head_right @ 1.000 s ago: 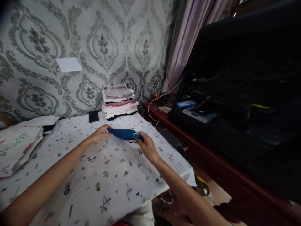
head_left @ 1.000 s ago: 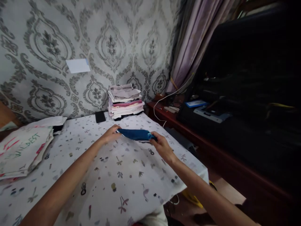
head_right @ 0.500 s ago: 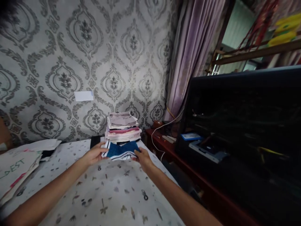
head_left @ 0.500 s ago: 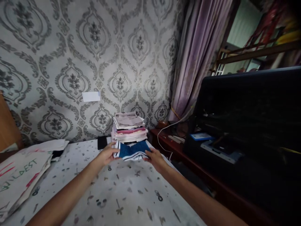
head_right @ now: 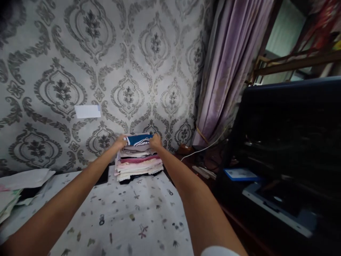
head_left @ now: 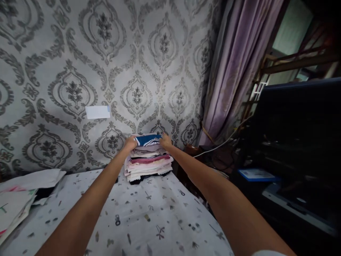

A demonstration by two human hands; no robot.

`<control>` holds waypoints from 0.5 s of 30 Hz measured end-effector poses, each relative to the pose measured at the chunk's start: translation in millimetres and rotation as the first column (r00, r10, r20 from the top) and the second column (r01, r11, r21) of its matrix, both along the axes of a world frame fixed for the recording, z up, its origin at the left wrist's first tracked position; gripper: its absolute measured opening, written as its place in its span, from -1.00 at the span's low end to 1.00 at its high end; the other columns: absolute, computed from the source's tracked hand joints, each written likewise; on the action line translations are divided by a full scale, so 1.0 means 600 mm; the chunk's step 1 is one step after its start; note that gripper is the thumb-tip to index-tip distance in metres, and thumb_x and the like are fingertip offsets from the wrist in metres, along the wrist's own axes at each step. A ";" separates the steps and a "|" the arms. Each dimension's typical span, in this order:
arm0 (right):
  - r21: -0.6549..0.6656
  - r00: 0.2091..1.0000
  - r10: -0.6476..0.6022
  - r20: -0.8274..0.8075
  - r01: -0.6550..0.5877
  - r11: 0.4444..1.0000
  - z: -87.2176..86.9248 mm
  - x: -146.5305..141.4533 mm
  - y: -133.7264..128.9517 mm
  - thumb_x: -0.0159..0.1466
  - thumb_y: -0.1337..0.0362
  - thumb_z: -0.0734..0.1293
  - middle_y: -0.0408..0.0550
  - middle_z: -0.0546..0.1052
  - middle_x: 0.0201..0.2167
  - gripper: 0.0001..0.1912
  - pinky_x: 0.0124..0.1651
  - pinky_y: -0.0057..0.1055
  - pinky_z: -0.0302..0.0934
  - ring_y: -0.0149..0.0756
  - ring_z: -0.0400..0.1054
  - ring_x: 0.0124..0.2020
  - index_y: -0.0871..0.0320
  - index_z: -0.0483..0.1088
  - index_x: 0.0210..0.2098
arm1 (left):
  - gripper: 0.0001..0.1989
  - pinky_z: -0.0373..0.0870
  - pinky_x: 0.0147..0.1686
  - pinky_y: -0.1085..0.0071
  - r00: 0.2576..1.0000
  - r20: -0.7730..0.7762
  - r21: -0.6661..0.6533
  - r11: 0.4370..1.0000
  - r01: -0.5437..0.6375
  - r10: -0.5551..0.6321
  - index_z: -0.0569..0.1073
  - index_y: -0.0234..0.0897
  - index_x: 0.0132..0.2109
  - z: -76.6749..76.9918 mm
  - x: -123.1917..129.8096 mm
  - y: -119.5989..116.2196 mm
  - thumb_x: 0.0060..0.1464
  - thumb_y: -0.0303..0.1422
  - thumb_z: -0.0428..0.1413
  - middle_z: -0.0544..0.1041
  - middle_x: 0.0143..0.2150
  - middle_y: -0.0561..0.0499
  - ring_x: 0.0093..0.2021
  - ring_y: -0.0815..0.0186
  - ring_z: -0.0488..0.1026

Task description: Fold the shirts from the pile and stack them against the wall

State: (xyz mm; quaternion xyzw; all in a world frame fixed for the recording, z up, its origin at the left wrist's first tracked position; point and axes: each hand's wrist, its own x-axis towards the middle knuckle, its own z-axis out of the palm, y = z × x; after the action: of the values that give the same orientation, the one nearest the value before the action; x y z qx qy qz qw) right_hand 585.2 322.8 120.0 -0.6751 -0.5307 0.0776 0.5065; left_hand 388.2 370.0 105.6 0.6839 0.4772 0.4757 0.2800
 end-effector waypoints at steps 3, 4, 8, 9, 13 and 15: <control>-0.001 0.960 -0.008 0.279 0.008 1.000 -0.024 -0.014 0.016 0.41 0.17 0.26 0.12 0.35 0.24 -0.64 0.23 0.00 0.20 -0.05 0.26 0.22 0.12 0.37 0.15 | -0.64 0.34 0.14 0.14 0.993 -0.114 -0.001 0.999 -0.033 0.033 0.50 -0.28 -0.01 -0.034 0.001 0.018 0.01 -0.51 0.10 0.60 -0.03 -0.16 0.07 0.06 0.49; -0.001 0.933 0.012 0.359 -0.012 1.000 -0.028 -0.025 0.020 0.43 0.15 0.22 0.11 0.26 0.33 -0.63 0.32 0.04 0.05 -0.01 0.12 0.33 0.08 0.37 0.18 | -0.63 0.31 0.17 0.14 0.990 -0.134 0.010 0.999 -0.034 0.035 0.49 -0.29 0.03 -0.041 -0.002 0.019 0.04 -0.50 0.07 0.58 0.01 -0.17 0.11 0.07 0.47; -0.107 0.766 0.125 0.630 -0.073 0.992 -0.047 -0.079 0.038 0.46 -0.02 0.05 -0.03 0.08 0.45 -0.49 0.39 0.16 -0.23 0.05 -0.19 0.46 -0.10 0.23 0.33 | -0.56 0.21 0.27 0.16 0.983 -0.180 0.091 0.996 -0.019 0.035 0.39 -0.33 0.17 -0.065 -0.030 -0.008 0.14 -0.51 -0.01 0.49 0.17 -0.19 0.23 0.13 0.37; -0.159 0.718 0.158 0.678 -0.067 0.985 -0.054 -0.090 0.042 0.45 -0.05 0.04 -0.01 0.13 0.43 -0.46 0.37 0.18 -0.19 0.07 -0.14 0.45 -0.11 0.20 0.34 | -0.55 0.20 0.28 0.18 0.982 -0.185 0.104 0.994 -0.016 0.035 0.38 -0.34 0.18 -0.079 -0.044 -0.026 0.14 -0.51 -0.02 0.48 0.18 -0.19 0.24 0.14 0.36; -0.312 0.574 0.263 0.775 -0.015 0.950 -0.079 -0.107 0.049 0.45 -0.03 0.01 0.14 0.28 0.34 -0.42 0.30 0.21 -0.05 0.09 0.05 0.37 -0.03 0.13 0.39 | -0.58 0.32 0.23 0.21 0.959 -0.276 0.193 0.974 0.116 -0.060 0.37 -0.27 0.19 -0.172 -0.129 -0.134 0.20 -0.41 -0.05 0.46 0.19 -0.18 0.21 0.16 0.38; -0.348 0.509 0.310 0.803 -0.021 0.937 -0.080 -0.106 0.045 0.46 0.06 0.03 0.15 0.24 0.36 -0.46 0.28 0.25 -0.03 0.11 0.04 0.37 -0.05 0.15 0.38 | -0.56 0.37 0.20 0.19 0.932 -0.352 0.214 0.962 0.168 -0.085 0.33 -0.18 0.23 -0.222 -0.186 -0.201 0.24 -0.35 -0.10 0.42 0.23 -0.16 0.24 0.16 0.37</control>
State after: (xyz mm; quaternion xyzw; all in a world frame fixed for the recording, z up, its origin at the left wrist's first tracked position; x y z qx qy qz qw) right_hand 521.8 349.9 71.7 -0.6395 -0.7541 -0.1338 0.0678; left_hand 276.4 249.6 -27.4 0.8138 0.4118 0.3858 0.1391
